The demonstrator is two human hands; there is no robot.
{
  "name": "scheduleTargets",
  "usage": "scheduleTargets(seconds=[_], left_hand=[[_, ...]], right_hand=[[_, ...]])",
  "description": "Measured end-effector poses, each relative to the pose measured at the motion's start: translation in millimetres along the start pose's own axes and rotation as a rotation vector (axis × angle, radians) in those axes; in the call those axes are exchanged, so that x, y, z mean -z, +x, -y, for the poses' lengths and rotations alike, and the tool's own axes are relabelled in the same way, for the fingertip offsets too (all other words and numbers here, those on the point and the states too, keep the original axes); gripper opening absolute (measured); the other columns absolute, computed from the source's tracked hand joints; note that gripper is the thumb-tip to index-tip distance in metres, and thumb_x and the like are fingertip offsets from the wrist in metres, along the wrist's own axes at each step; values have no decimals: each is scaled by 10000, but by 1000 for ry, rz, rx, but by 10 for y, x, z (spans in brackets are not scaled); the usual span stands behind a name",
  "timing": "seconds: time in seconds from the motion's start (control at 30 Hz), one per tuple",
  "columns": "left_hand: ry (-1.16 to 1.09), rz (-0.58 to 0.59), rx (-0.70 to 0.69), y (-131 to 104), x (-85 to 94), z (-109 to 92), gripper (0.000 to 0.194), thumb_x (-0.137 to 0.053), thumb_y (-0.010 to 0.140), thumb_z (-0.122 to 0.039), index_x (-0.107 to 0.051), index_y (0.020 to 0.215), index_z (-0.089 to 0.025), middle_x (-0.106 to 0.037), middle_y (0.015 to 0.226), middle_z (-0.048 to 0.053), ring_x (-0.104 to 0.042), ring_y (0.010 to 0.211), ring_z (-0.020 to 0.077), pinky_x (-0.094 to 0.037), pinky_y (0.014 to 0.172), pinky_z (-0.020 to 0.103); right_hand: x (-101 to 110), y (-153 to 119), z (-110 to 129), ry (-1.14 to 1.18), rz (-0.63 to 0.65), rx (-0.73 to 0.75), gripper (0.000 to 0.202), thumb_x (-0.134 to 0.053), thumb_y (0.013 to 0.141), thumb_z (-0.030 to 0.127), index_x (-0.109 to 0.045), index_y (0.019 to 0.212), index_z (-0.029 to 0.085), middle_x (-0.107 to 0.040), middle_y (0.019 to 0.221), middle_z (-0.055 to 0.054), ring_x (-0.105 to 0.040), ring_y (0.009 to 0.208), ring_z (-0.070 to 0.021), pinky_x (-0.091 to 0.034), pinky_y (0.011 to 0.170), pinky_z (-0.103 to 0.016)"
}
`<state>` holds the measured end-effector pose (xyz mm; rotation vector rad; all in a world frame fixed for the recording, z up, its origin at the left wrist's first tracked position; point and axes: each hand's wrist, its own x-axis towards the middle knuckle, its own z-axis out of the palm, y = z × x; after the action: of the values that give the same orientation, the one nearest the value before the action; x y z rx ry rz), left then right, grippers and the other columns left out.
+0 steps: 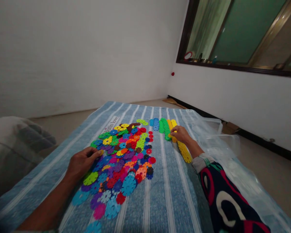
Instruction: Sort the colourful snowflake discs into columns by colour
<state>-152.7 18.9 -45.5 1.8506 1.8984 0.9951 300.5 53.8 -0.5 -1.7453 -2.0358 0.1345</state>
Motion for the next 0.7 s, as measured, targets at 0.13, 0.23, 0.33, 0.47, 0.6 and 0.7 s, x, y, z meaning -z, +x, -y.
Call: scheduleTargets(seconds=[0.13, 0.23, 0.33, 0.47, 0.6, 0.7], left_hand=[[17, -6, 9, 2, -4, 0, 343, -534, 674, -543, -605, 666, -208, -636, 609, -8, -567, 609, 180, -375, 578, 260], [26, -2, 7, -7, 2, -9, 349, -533, 675, -550, -602, 657, -208, -631, 596, -12, -562, 605, 175, -376, 575, 255], [29, 6, 8, -14, 18, -26, 354, -523, 678, -552, -597, 655, -207, -631, 595, -14, -562, 604, 171, -382, 580, 251], [37, 20, 15, -18, 31, -46, 339, -510, 685, -534, -592, 657, -206, -627, 596, -15, -563, 602, 171, -382, 581, 253], [50, 12, -2, -17, 13, -36, 349, -505, 694, -540, -599, 668, -205, -617, 593, -13, -558, 601, 172, -371, 578, 258], [48, 12, 1, -14, -10, -14, 350, -505, 702, -538, -604, 676, -204, -608, 587, -17, -548, 591, 167, -362, 570, 257]], right_hand=[[-24, -78, -164, -77, 43, -30, 173, -595, 754, 163, -766, 782, 160, -738, 895, -73, -659, 847, -181, -455, 800, -258], [-98, -101, -232, -119, 78, -51, 183, -595, 761, 161, -773, 802, 154, -740, 911, -81, -659, 847, -176, -450, 789, -240], [-158, -90, -272, -158, 106, -76, 172, -613, 750, 162, -777, 802, 165, -743, 914, -73, -656, 857, -177, -445, 783, -230], [-186, -69, -298, -197, 137, -92, 163, -629, 740, 168, -781, 794, 185, -747, 915, -59, -655, 883, -183, -440, 781, -218], [-187, -80, -312, -230, 157, -93, 190, -612, 747, 144, -783, 819, 184, -745, 940, -60, -661, 888, -181, -440, 793, -217], [-179, -96, -325, -255, 154, -96, 213, -608, 758, 144, -779, 877, 187, -739, 984, -64, -660, 924, -185, -440, 821, -224]])
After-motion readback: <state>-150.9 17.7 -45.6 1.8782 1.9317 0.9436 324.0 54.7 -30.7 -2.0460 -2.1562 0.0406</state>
